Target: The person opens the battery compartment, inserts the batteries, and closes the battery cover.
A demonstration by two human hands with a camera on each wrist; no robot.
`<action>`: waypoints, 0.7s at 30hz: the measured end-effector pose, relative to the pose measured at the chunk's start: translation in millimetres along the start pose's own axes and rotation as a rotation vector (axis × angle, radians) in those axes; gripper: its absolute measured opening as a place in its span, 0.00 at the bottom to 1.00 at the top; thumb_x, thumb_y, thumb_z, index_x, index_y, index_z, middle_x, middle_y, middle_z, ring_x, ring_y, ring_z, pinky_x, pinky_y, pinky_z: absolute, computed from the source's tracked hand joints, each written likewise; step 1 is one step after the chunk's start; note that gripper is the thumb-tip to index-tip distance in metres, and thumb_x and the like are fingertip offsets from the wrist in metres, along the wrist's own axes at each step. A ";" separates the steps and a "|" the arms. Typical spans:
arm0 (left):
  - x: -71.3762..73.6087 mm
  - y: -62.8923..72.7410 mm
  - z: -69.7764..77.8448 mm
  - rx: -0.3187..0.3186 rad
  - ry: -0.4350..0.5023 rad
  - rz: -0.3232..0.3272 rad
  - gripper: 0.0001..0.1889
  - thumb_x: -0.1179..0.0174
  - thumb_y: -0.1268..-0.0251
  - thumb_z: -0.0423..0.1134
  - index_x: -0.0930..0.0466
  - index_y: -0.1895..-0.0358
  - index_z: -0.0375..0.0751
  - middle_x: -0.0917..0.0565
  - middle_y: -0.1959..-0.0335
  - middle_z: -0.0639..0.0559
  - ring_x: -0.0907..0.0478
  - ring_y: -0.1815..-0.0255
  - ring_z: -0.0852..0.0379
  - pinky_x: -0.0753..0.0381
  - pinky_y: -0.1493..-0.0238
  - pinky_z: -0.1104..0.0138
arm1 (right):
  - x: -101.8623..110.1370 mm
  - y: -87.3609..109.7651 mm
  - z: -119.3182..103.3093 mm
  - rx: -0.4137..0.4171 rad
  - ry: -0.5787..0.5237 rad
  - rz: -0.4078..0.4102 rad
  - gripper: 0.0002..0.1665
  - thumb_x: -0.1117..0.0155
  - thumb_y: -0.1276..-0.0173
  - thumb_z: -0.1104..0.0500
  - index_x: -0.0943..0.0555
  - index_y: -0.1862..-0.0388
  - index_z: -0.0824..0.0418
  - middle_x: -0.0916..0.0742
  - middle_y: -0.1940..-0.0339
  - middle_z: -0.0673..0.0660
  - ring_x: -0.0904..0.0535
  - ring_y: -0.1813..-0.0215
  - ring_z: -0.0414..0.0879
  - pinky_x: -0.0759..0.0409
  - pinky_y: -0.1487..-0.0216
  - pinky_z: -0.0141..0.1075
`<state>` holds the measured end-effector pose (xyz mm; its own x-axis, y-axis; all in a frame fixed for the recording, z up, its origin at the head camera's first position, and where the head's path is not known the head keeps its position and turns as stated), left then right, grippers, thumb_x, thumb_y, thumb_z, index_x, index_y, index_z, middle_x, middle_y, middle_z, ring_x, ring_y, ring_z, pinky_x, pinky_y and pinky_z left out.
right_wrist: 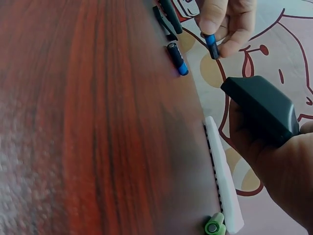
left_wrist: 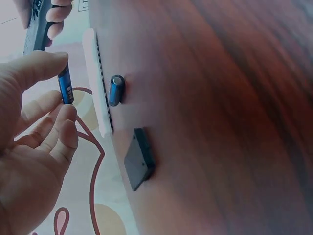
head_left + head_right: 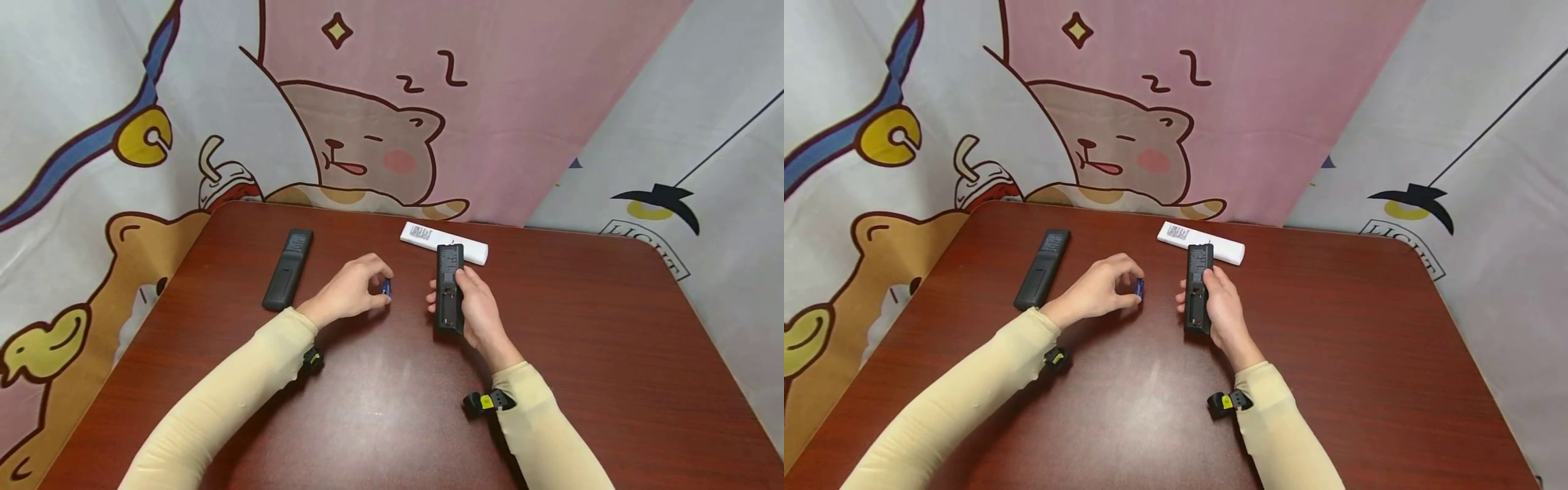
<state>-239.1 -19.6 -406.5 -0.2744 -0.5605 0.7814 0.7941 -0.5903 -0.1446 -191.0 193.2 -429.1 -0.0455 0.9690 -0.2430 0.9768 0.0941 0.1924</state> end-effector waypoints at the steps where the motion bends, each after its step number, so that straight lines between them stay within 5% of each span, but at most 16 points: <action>1: -0.3 0.0 1.5 -0.002 0.003 0.000 0.20 0.24 0.43 0.35 0.16 0.48 0.35 0.18 0.55 0.47 0.21 0.58 0.55 0.20 0.56 0.63 | -0.3 0.0 0.1 -0.001 -0.002 -0.001 0.27 0.70 0.12 0.52 0.42 0.22 0.61 0.22 0.43 0.71 0.13 0.60 0.47 0.12 0.54 0.46; 11: -5.5 -2.3 20.5 -0.072 0.011 -0.003 0.19 0.24 0.43 0.35 0.16 0.49 0.36 0.18 0.54 0.46 0.19 0.57 0.50 0.20 0.57 0.64 | -2.3 -1.0 1.1 -0.010 -0.038 0.007 0.26 0.70 0.12 0.53 0.42 0.23 0.61 0.22 0.44 0.70 0.13 0.60 0.48 0.11 0.57 0.44; 21: -11.8 -4.8 36.1 -0.120 0.008 0.007 0.19 0.24 0.42 0.36 0.16 0.48 0.38 0.18 0.53 0.51 0.22 0.59 0.57 0.22 0.58 0.66 | -4.9 -0.4 2.8 -0.011 -0.028 0.006 0.27 0.70 0.12 0.52 0.41 0.22 0.60 0.21 0.43 0.68 0.13 0.58 0.49 0.12 0.53 0.48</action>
<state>-220.2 10.8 -393.1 -0.2738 -0.5687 0.7756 0.7255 -0.6516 -0.2216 -190.6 187.8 -430.7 -0.0340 0.9627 -0.2686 0.9746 0.0914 0.2045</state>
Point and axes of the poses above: each hand's wrist, its own y-axis away from the middle knuckle, its own x-axis out of the back of the hand, z = x × y, the point moved 5 cm from there along -y, towards the middle knuckle
